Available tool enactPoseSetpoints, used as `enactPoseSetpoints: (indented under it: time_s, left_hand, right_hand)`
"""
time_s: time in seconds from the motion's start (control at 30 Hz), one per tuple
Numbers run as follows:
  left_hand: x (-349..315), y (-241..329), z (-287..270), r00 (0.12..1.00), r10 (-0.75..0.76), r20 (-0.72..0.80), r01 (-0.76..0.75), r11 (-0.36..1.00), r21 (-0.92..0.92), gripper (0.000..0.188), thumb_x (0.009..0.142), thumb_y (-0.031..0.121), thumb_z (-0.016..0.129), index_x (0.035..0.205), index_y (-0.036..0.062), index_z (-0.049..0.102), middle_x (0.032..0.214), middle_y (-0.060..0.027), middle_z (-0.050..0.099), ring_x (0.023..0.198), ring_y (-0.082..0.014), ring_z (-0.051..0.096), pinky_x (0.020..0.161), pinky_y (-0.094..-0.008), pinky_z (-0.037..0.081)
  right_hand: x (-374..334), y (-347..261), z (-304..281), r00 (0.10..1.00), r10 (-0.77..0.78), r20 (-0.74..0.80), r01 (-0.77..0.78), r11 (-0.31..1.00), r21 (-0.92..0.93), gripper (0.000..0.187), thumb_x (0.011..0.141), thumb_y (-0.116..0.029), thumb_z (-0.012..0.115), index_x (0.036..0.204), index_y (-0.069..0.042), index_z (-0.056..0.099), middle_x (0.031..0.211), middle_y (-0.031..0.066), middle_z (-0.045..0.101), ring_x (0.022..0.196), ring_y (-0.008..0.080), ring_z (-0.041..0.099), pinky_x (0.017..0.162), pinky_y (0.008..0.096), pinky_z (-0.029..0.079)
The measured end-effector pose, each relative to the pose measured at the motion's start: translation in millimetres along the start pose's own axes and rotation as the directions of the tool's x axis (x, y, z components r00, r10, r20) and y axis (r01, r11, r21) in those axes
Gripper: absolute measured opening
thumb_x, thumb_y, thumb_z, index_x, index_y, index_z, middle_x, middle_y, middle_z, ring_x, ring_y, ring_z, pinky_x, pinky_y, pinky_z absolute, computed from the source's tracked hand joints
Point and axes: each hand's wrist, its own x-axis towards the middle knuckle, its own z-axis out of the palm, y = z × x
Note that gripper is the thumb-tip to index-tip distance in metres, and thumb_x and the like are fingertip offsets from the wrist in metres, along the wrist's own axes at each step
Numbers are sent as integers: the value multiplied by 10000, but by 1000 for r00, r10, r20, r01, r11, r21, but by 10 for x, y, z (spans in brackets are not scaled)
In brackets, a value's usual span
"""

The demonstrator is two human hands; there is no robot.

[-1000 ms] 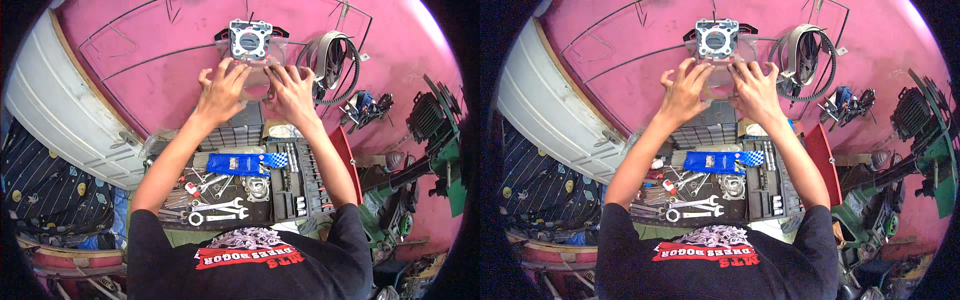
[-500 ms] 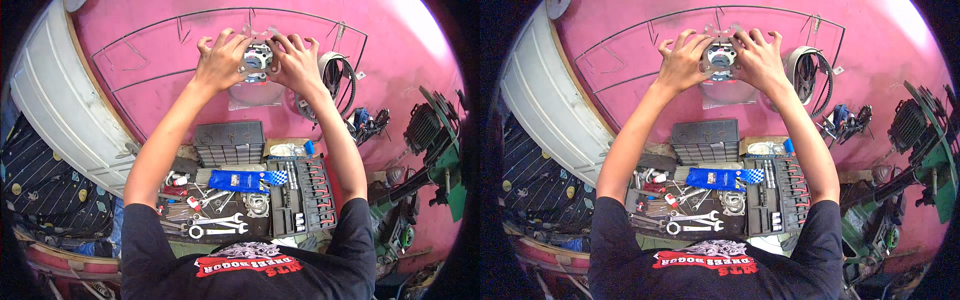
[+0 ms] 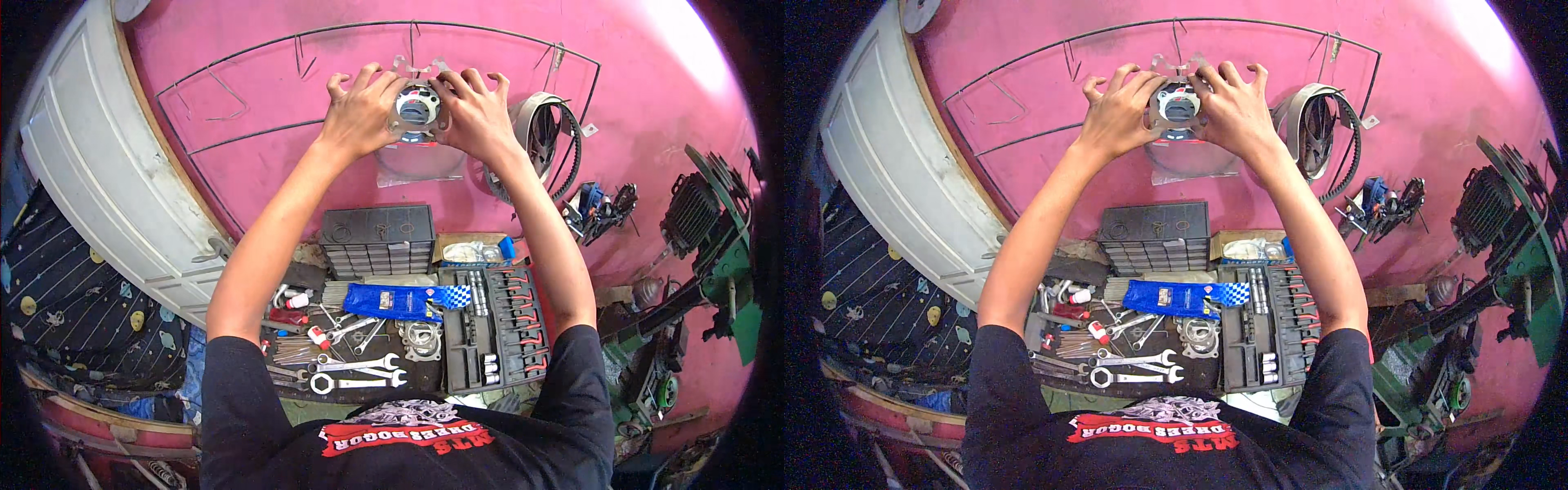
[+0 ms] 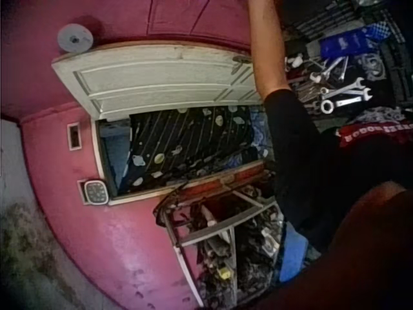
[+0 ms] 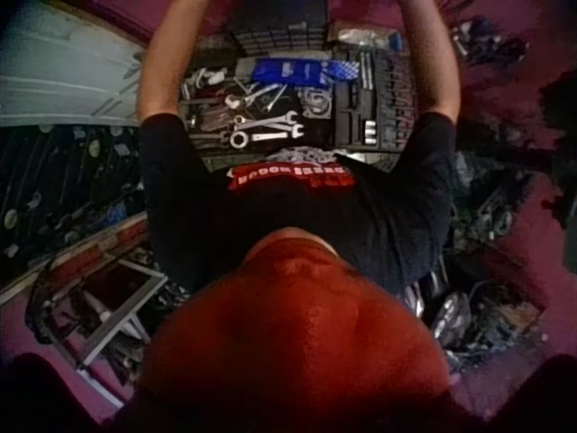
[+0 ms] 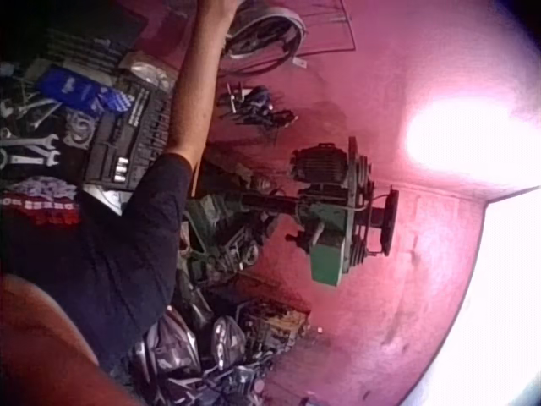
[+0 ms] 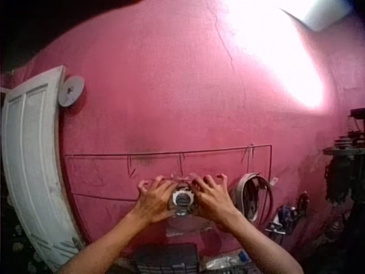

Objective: The person organizes mechanical parts and tools on a cluttered workbench. They pick up and place down various items including a blue package, wrenches, and metal gaskets, arranging them into neat stacks and piles.

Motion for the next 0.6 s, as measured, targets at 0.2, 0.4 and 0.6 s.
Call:
enactPoseSetpoints:
  time_s: [0.2, 0.4, 0.6]
  left_hand:
    - [-8, 11, 81, 1000, -9, 27, 9, 1000, 10, 795, 647, 467, 849, 1355, 184, 622, 1327, 20, 616, 1344, -211, 476, 1000, -575, 265]
    - [0, 2, 146, 997, -13, 74, 13, 1000, -3, 792, 659, 457, 852, 1362, 176, 618, 1335, 5, 615, 1347, -217, 477, 999, -589, 283]
    - [10, 3, 241, 993, -32, 113, 34, 999, -13, 782, 686, 473, 841, 1365, 159, 617, 1357, -3, 605, 1341, -226, 480, 1000, -613, 303]
  right_hand:
    - [-20, -4, 95, 1000, -2, 4, 2, 1000, 20, 868, 572, -409, 909, 1353, -146, 638, 1324, 7, 592, 1222, 227, 542, 1024, 622, 379]
    - [-20, -2, 206, 999, 7, 35, -8, 999, 32, 866, 562, -390, 912, 1345, -144, 638, 1306, 4, 598, 1211, 229, 547, 1022, 628, 381]
    - [-46, 13, 351, 999, 7, 31, -9, 998, 62, 869, 553, -385, 915, 1337, -134, 637, 1306, 3, 598, 1209, 232, 548, 1019, 645, 381]
